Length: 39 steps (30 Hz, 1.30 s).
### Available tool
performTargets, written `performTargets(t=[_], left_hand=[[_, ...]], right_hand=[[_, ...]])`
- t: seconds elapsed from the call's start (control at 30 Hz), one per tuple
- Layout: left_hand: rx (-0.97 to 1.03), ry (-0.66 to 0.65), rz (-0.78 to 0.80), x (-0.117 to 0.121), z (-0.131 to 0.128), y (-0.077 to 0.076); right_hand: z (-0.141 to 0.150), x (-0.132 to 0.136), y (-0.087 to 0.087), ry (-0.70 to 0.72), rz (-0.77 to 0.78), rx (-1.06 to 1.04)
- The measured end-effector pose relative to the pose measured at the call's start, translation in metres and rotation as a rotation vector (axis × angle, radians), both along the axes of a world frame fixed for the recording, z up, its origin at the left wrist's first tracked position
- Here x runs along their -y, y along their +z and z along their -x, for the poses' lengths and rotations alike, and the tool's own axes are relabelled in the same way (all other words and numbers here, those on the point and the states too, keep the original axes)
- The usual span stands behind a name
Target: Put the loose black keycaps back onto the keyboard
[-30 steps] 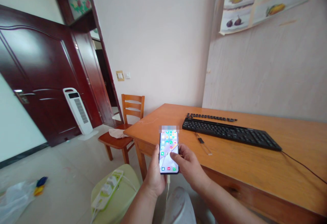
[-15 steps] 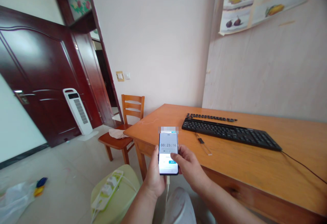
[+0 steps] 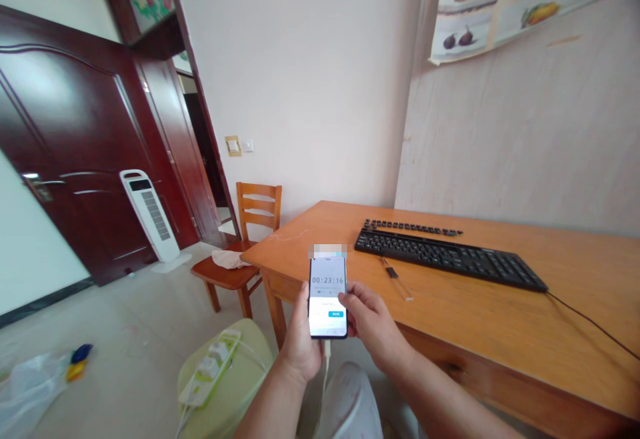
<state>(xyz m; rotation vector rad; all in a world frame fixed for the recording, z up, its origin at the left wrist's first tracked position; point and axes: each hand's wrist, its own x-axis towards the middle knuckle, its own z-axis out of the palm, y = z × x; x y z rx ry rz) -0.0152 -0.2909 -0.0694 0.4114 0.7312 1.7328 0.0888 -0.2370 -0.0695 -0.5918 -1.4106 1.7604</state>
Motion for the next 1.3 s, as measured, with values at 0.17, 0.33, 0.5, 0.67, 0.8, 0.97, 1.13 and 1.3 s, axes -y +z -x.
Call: performTargets(t=[0.17, 0.33, 0.5, 0.67, 0.8, 0.97, 1.13, 1.3], left_hand=[[-0.004, 0.010, 0.012, 0.000, -0.001, 0.001], [0.001, 0.050, 0.021, 0.000, -0.001, 0.003], [0.005, 0.055, 0.020, -0.001, 0.001, 0.001], [0.008, 0.043, 0.016, 0.000, 0.001, 0.001], [0.006, 0.046, 0.006, 0.000, 0.001, 0.001], [0.011, 0.040, -0.007, 0.001, 0.003, -0.001], [0.013, 0.027, 0.000, 0.002, 0.004, -0.004], [-0.013, -0.014, -0.005, 0.004, 0.003, -0.006]], right_hand=[[-0.003, -0.001, 0.000, 0.013, -0.003, 0.025], [-0.007, -0.002, -0.002, 0.054, -0.073, 0.031], [-0.009, 0.001, -0.001, 0.073, -0.174, -0.034], [-0.006, 0.001, -0.003, 0.078, -0.209, -0.057], [-0.003, 0.001, -0.007, 0.056, -0.214, -0.065], [-0.004, 0.003, -0.005, 0.060, -0.215, -0.050], [-0.006, 0.000, -0.005, 0.048, -0.200, 0.020], [-0.003, -0.008, -0.008, 0.017, -0.107, -0.009]])
